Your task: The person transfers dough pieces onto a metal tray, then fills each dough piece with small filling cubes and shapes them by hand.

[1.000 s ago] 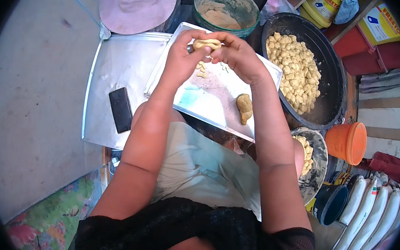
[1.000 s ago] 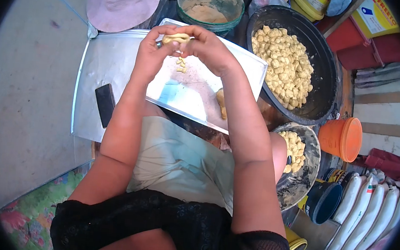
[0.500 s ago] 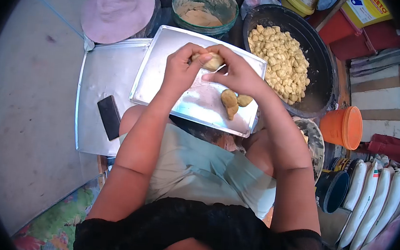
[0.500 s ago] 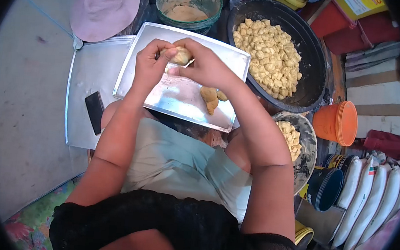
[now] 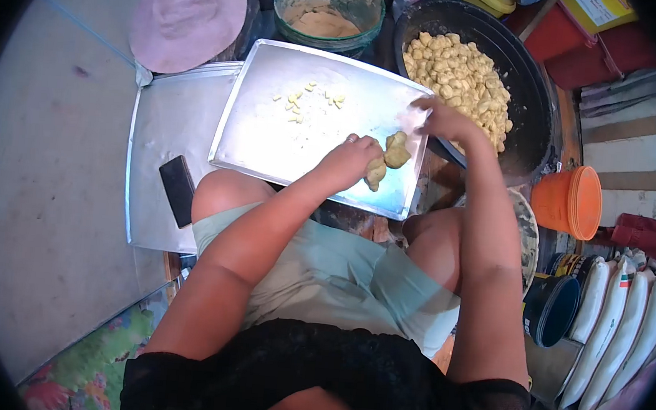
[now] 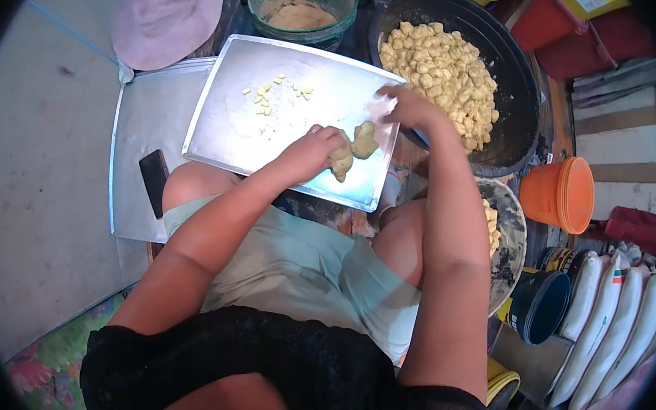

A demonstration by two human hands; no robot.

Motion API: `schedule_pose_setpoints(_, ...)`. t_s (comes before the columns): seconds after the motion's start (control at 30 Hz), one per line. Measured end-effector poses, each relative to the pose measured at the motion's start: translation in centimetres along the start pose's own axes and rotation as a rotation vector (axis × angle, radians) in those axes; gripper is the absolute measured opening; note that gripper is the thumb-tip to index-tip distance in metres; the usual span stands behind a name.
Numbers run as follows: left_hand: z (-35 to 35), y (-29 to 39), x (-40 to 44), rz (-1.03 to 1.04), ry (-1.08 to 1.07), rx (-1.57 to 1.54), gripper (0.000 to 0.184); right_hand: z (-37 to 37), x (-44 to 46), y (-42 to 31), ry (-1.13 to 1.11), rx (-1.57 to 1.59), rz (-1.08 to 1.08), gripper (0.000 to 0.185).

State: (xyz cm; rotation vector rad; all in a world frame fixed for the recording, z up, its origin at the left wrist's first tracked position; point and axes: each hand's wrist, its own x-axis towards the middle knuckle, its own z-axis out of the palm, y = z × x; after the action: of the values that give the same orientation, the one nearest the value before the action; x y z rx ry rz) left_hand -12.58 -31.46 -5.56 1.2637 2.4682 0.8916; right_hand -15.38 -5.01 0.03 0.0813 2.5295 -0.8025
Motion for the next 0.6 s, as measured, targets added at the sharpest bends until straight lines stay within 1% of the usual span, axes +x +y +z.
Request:
schedule_pose_setpoints(0.03,0.1,-0.2,0.1,-0.019,0.012,-0.004,0.027,2.2,0.3,0.3,-0.133,-0.107,-0.034,0.084)
schedule_pose_setpoints(0.07,-0.2,-0.3,0.2,-0.051,-0.001,-0.043,0.025,3.8,0.3,-0.7,-0.243,-0.13,0.01,0.093)
schedule_pose_setpoints(0.1,-0.8,-0.4,0.2,-0.084,-0.013,-0.08,0.024,4.9,-0.2,-2.4,-0.23,-0.22,0.016,0.083)
schedule_pose_setpoints(0.17,-1.9,-0.5,0.1,-0.147,-0.009,-0.11,0.021,5.4,0.4,-2.8,-0.218,-0.215,-0.076,0.074)
schedule_pose_setpoints(0.2,-2.6,-0.2,0.3,-0.231,-0.053,-0.138,0.022,5.5,1.0,-2.7,-0.212,-0.211,-0.126,0.069)
schedule_pose_setpoints(0.23,-3.4,0.1,0.5,-0.315,-0.097,-0.167,0.023,5.1,2.3,-2.2,-0.254,-0.101,-0.196,0.059)
schedule_pose_setpoints(0.27,-4.0,0.2,0.7,-0.4,-0.142,-0.198,0.025,5.2,2.9,-1.4,-0.12,0.039,-0.271,0.053)
schedule_pose_setpoints(0.3,-4.4,-0.3,0.9,-0.381,-0.212,-0.186,0.044,4.7,3.0,-1.9,-0.131,0.295,-0.262,0.057)
schedule_pose_setpoints(0.33,-3.8,-0.4,0.8,-0.366,-0.05,-0.346,0.047,3.9,2.8,-2.6,-0.139,0.549,-0.251,0.061)
schedule_pose_setpoints(0.4,-2.5,-0.9,0.8,-0.324,0.284,-0.658,0.053,3.2,2.1,-4.4,-0.143,0.775,-0.403,0.064)
schedule_pose_setpoints(0.43,-3.4,-0.6,1.2,-0.374,0.316,-1.036,0.056,2.9,1.7,-5.4,-0.147,0.888,-0.481,0.065)
schedule_pose_setpoints(0.53,-6.0,0.1,1.2,-0.398,0.281,-1.417,0.046,2.6,0.5,-8.0,-0.093,0.74,-0.506,0.072)
schedule_pose_setpoints(0.57,-6.4,-0.7,1.1,-0.398,0.33,-1.35,0.039,2.9,1.0,-7.9,-0.028,0.779,-0.518,0.059)
schedule_pose_setpoints(0.6,-7.2,-1.2,0.8,-0.411,0.418,-1.299,0.037,2.9,1.7,-7.3,0.011,0.721,-0.459,0.053)
